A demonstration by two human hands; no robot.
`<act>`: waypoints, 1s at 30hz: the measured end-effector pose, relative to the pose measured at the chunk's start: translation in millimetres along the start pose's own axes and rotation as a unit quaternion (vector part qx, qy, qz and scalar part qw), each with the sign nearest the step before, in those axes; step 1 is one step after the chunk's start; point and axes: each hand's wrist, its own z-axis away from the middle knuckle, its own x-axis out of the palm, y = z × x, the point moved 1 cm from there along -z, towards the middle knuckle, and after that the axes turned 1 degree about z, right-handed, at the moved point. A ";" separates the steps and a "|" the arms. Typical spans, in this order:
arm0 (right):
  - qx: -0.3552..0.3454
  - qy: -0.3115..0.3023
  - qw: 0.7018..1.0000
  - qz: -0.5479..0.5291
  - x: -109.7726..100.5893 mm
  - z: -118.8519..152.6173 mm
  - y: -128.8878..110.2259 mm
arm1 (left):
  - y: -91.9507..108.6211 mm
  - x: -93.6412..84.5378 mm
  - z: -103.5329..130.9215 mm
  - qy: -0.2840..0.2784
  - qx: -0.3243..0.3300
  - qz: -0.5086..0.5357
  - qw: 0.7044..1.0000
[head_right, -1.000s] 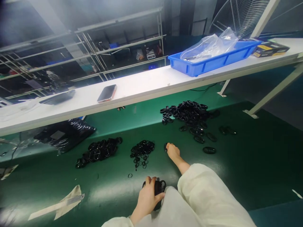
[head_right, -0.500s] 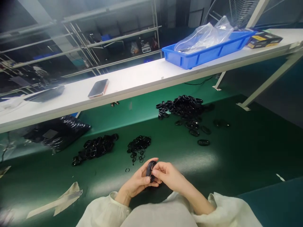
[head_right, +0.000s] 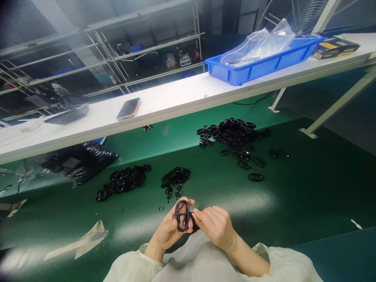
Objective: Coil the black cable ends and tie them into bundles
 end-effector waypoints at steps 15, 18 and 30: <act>0.463 -0.305 0.820 0.141 12.4 82.5 60.8 | 27.5 -42.0 22.6 0.293 -0.024 -0.378 0.878; 0.548 -0.374 0.733 0.151 25.2 106.6 52.6 | 8.7 -74.0 21.3 0.367 -0.091 -0.466 0.800; 0.592 -0.396 0.697 -0.080 100.7 107.8 10.9 | -63.9 -89.8 9.8 0.441 -0.189 -0.539 0.692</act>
